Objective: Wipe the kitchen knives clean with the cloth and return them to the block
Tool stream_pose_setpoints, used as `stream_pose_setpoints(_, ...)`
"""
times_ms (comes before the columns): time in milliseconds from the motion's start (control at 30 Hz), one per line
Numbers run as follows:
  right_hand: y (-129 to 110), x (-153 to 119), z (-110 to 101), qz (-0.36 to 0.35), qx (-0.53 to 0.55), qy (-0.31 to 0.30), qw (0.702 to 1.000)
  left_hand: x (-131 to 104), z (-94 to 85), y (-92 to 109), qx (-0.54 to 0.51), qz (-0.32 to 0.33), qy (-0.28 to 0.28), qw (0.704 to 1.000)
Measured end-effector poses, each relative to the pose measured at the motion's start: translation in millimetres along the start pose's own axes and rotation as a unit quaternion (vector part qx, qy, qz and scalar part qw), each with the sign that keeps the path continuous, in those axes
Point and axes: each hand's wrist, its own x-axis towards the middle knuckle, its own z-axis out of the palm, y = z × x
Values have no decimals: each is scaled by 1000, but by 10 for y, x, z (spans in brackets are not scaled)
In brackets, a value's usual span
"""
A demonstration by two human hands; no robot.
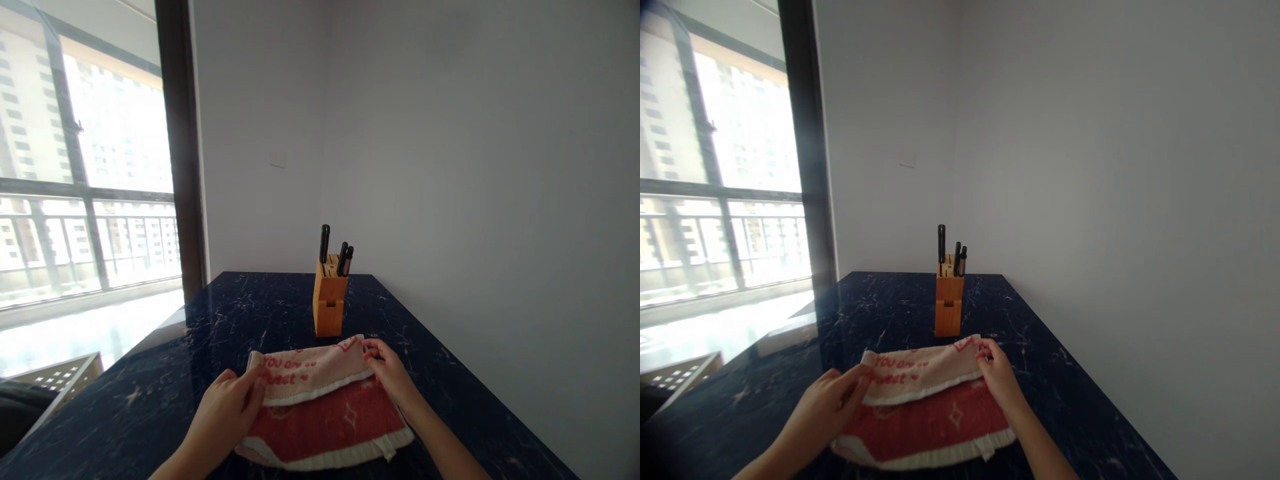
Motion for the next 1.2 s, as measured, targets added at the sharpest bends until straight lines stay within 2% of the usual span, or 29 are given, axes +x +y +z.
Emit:
stream_pose_setpoints(133,12,15,-25,-26,-21,9,999,-15,-63,42,-13,-1,-17,1000)
stream_pose_setpoints(233,17,24,-42,-34,-35,14,999,-11,-64,10,-26,-11,-7,1000)
stream_pose_setpoints(467,41,39,-59,-51,-66,30,996,104,-15,-205,-51,-44,39,997)
stream_pose_setpoints(667,43,64,-91,-46,-91,51,993,193,96,-405,-107,-80,25,991)
stream_pose_setpoints(833,53,65,-87,-38,-96,32,994,179,158,-440,-88,-102,31,990)
stream_pose_setpoints(1067,102,54,-69,-23,-78,-21,996,159,120,-402,-66,-122,2,990)
stream_pose_setpoints(1200,55,45,-54,-8,-60,-40,997,150,106,-379,-52,-120,14,991)
